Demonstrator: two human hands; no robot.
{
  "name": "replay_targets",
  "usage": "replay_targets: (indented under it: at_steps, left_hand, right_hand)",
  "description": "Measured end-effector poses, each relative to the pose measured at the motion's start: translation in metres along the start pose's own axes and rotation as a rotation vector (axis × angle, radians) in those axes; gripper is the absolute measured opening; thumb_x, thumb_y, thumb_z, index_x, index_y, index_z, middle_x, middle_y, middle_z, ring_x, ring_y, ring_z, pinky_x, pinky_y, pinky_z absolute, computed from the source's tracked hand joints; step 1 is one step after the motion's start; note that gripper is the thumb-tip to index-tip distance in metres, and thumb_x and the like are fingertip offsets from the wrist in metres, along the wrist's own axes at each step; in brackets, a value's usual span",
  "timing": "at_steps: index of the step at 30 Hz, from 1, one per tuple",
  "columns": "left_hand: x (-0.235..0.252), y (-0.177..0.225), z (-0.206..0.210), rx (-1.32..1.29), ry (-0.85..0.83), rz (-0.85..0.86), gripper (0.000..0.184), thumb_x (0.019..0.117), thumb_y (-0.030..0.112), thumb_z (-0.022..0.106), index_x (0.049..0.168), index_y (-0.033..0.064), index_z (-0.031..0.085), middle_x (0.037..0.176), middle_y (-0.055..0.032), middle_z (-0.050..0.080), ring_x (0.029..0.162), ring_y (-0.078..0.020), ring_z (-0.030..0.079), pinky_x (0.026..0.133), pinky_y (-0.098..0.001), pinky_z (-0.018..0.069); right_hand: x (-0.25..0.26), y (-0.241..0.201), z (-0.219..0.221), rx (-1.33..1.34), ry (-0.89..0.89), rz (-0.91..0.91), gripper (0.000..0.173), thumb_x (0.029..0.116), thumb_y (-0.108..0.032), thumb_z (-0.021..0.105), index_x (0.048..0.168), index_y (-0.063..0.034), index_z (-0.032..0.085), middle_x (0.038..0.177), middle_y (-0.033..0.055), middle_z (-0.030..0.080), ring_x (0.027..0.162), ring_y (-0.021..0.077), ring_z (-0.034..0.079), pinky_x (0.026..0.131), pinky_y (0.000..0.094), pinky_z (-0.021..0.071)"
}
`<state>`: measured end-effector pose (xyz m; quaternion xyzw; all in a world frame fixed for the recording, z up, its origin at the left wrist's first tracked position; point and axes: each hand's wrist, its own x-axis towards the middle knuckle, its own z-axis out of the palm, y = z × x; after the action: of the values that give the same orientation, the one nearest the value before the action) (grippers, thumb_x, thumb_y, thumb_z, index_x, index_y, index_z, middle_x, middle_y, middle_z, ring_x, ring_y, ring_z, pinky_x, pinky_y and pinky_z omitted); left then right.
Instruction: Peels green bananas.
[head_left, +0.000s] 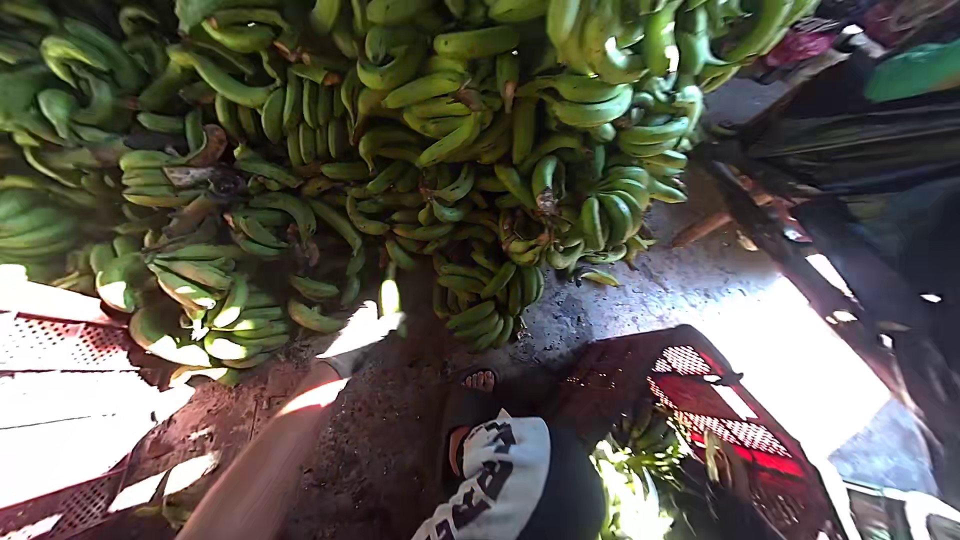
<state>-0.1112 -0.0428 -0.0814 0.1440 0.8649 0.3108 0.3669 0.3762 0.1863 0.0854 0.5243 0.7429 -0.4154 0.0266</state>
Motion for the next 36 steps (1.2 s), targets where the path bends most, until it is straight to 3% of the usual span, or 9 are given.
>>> replay_targets:
  at_steps: [3,7,10,14,16,19,22,27,36]
  left_hand:
    - [-0.047,0.107,0.064,-0.103,-0.133,0.402,0.063,0.0858,0.058,0.073,0.132,0.0174,0.062,0.117,-0.0076,0.070,0.108,-0.0230,0.068,0.094,-0.0524,0.0556]
    - [-0.157,0.273,0.134,0.459,-0.172,1.248,0.049,0.0850,0.044,0.076,0.124,0.0155,0.070,0.121,-0.0154,0.068,0.118,-0.0357,0.062,0.105,-0.0606,0.0445]
    - [-0.229,0.329,0.177,0.588,-0.118,1.688,0.047,0.0808,0.039,0.081,0.123,0.0240,0.070,0.123,-0.0101,0.067,0.122,-0.0350,0.058,0.110,-0.0629,0.0373]
    - [-0.267,0.344,0.201,0.066,-0.482,1.302,0.081,0.0893,0.041,0.076,0.156,0.0137,0.040,0.162,-0.0106,0.037,0.150,-0.0231,0.030,0.121,-0.0452,0.0252]
    - [-0.269,0.335,0.218,-0.497,-0.989,0.777,0.062,0.1021,0.031,0.061,0.156,0.0161,0.034,0.147,-0.0080,0.052,0.125,-0.0146,0.057,0.100,-0.0376,0.0512]
    - [-0.257,0.323,0.248,-0.776,-1.402,0.312,0.049,0.1059,0.048,0.045,0.130,0.0076,0.059,0.111,-0.0181,0.070,0.096,-0.0321,0.071,0.082,-0.0514,0.0607]
    - [-0.248,0.316,0.260,-0.920,-1.171,0.471,0.028,0.1036,0.022,0.056,0.128,0.0080,0.056,0.101,-0.0125,0.070,0.087,-0.0239,0.071,0.076,-0.0420,0.0622]
    - [-0.248,0.318,0.244,-0.734,-0.646,0.912,0.056,0.0868,0.022,0.080,0.134,0.0091,0.052,0.102,-0.0068,0.070,0.084,-0.0162,0.070,0.071,-0.0324,0.0612]
    - [-0.231,0.312,0.206,-0.735,-0.904,0.927,0.058,0.0929,0.030,0.071,0.144,0.0199,0.045,0.124,-0.0045,0.068,0.102,-0.0173,0.069,0.079,-0.0315,0.0603]
  right_hand:
    - [-0.011,-0.027,0.005,0.448,0.015,-0.178,0.055,0.0942,-0.016,0.071,0.144,-0.0017,0.052,0.130,0.0112,0.068,0.111,0.0213,0.069,0.095,0.0407,0.0600]
    - [-0.024,-0.054,-0.018,0.804,0.106,-0.553,0.060,0.0956,-0.030,0.071,0.146,-0.0039,0.050,0.143,0.0141,0.059,0.123,0.0327,0.064,0.099,0.0503,0.0584]
    - [-0.046,-0.048,-0.050,0.890,0.443,-0.610,0.043,0.1008,-0.034,0.062,0.135,-0.0075,0.057,0.120,0.0068,0.069,0.105,0.0214,0.070,0.087,0.0430,0.0622]
    - [-0.068,-0.001,-0.084,0.905,0.723,-0.810,0.031,0.0999,-0.014,0.060,0.131,-0.0085,0.059,0.120,0.0014,0.070,0.110,0.0185,0.069,0.093,0.0399,0.0604]
    - [-0.067,0.020,-0.089,0.805,0.751,-0.889,0.032,0.0961,-0.015,0.064,0.128,-0.0138,0.065,0.124,0.0011,0.071,0.113,0.0196,0.068,0.093,0.0398,0.0599]
    - [-0.067,0.038,-0.081,0.660,0.632,-0.764,0.035,0.0941,-0.017,0.069,0.128,-0.0104,0.067,0.124,0.0052,0.070,0.113,0.0193,0.067,0.097,0.0393,0.0575]
    - [-0.068,0.036,-0.074,0.449,0.601,-0.360,0.045,0.0940,-0.023,0.069,0.136,-0.0113,0.060,0.110,0.0014,0.072,0.093,0.0107,0.070,0.081,0.0323,0.0616]
    - [-0.073,0.024,-0.063,0.395,0.663,-0.107,0.044,0.0958,-0.038,0.068,0.134,-0.0155,0.063,0.095,0.0013,0.071,0.077,0.0106,0.068,0.071,0.0353,0.0602]
    - [-0.059,0.059,-0.046,0.371,0.056,0.214,0.054,0.1019,-0.060,0.049,0.132,-0.0172,0.061,0.084,0.0074,0.066,0.065,0.0177,0.065,0.062,0.0397,0.0578]
